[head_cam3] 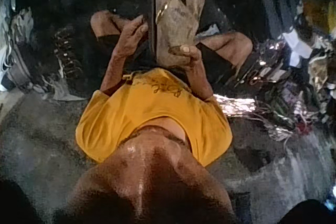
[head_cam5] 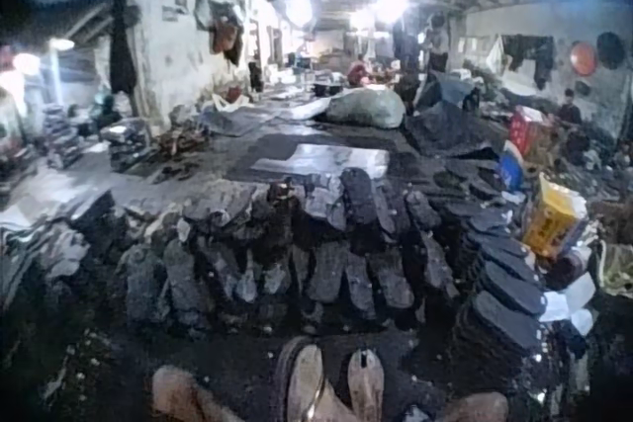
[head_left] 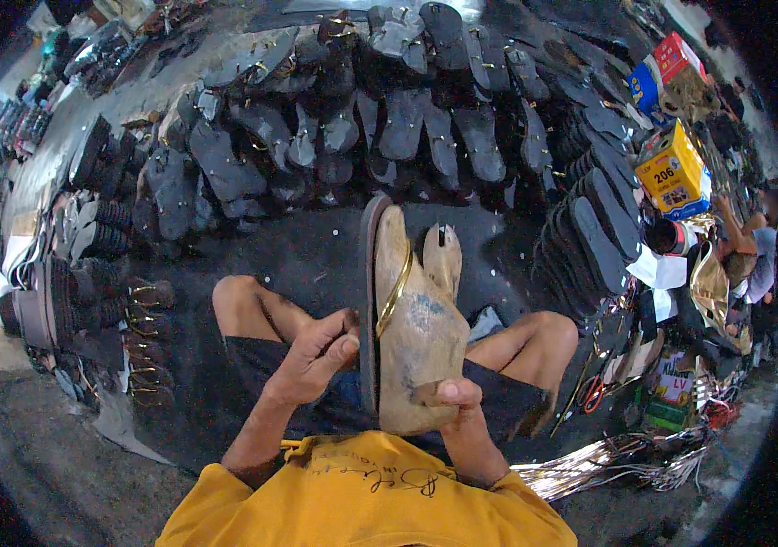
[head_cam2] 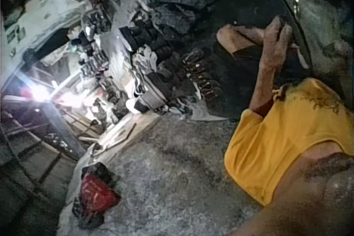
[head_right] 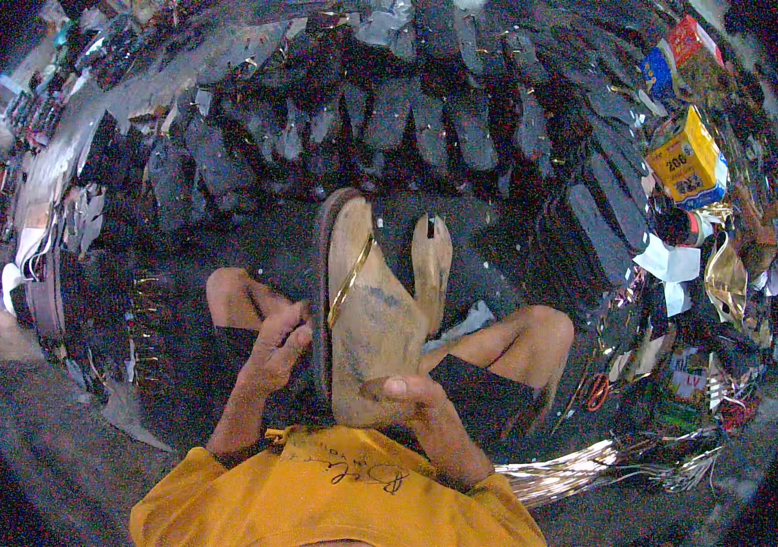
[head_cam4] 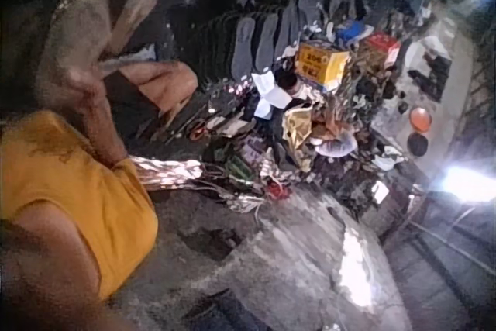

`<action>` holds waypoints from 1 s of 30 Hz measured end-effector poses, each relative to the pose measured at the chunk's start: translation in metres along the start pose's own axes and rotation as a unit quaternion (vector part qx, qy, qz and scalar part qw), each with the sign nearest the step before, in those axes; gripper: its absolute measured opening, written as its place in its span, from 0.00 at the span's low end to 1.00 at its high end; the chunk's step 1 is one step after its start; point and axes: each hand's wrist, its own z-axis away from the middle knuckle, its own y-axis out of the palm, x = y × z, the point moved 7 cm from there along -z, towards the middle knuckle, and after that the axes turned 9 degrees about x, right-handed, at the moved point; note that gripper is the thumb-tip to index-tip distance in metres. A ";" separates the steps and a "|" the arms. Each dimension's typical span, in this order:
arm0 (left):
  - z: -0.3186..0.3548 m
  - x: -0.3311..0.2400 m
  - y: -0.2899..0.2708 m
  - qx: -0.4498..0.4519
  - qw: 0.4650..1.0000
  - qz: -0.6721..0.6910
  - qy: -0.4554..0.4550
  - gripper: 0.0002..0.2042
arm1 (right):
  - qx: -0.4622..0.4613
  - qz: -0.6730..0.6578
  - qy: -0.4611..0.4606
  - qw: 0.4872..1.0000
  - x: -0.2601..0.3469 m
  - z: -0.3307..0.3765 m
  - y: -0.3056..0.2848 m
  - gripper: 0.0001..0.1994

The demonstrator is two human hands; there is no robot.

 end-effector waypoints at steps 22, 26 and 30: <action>0.009 0.132 -0.051 -0.317 0.940 -0.002 -0.124 0.18 | -0.121 0.505 -0.041 0.854 -0.028 -0.113 -0.021 0.63; 0.018 0.122 -0.138 -0.303 0.850 -0.401 -0.159 0.16 | -0.084 0.356 -0.011 0.931 -0.064 -0.050 0.000 0.58; 0.024 0.063 -0.181 -0.317 0.876 -0.334 -0.145 0.19 | -0.216 0.423 -0.029 0.879 -0.008 -0.082 -0.021 0.51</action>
